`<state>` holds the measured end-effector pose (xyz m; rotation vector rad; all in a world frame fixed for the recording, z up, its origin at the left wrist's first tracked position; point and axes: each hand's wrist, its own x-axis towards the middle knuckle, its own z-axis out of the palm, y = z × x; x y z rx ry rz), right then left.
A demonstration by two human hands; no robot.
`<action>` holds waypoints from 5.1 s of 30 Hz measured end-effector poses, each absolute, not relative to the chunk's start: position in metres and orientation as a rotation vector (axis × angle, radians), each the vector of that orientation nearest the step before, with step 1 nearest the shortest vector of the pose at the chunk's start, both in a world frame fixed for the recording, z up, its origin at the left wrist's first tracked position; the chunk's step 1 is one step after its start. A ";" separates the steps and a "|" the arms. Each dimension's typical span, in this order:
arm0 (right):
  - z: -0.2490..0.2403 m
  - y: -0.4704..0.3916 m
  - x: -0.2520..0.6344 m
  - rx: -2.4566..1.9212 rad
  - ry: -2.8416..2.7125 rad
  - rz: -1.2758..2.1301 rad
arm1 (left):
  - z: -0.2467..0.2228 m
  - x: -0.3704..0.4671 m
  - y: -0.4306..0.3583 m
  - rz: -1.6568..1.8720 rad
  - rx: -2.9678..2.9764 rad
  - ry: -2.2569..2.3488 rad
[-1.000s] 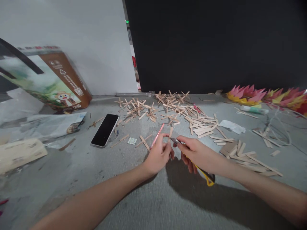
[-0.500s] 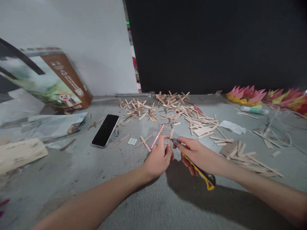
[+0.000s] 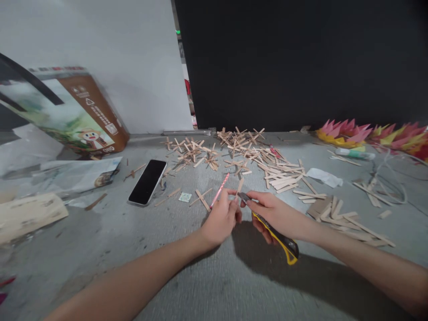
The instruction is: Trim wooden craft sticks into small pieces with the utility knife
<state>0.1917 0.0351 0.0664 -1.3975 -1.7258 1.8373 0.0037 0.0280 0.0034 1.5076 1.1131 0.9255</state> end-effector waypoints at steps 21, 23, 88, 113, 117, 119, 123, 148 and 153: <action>0.068 0.063 0.219 -1.283 -2.146 1.650 | 0.011 -0.001 0.034 0.866 1.337 0.927; 0.070 0.064 0.219 -1.255 -2.251 1.543 | 0.011 -0.002 0.034 0.863 1.341 0.926; 0.041 0.059 0.190 -1.220 -2.579 0.101 | 0.002 0.002 0.033 0.849 1.549 1.037; 0.027 0.046 0.179 -1.248 -2.307 0.272 | 0.010 0.003 0.028 0.984 1.326 0.886; 0.032 0.048 0.187 -1.045 -2.560 0.033 | 0.009 -0.001 0.036 1.237 1.316 0.912; 0.034 0.047 0.190 -0.993 -2.662 -0.113 | 0.009 -0.001 0.039 1.217 1.298 0.879; 0.036 0.046 0.191 -1.019 -2.745 -0.215 | 0.010 0.001 0.041 1.204 1.229 0.872; 0.037 0.068 0.200 -1.327 -2.565 -0.288 | 0.002 0.001 0.041 1.118 1.427 1.144; 0.037 0.057 0.190 -1.304 -2.509 -0.175 | 0.005 0.003 0.038 1.069 1.405 0.986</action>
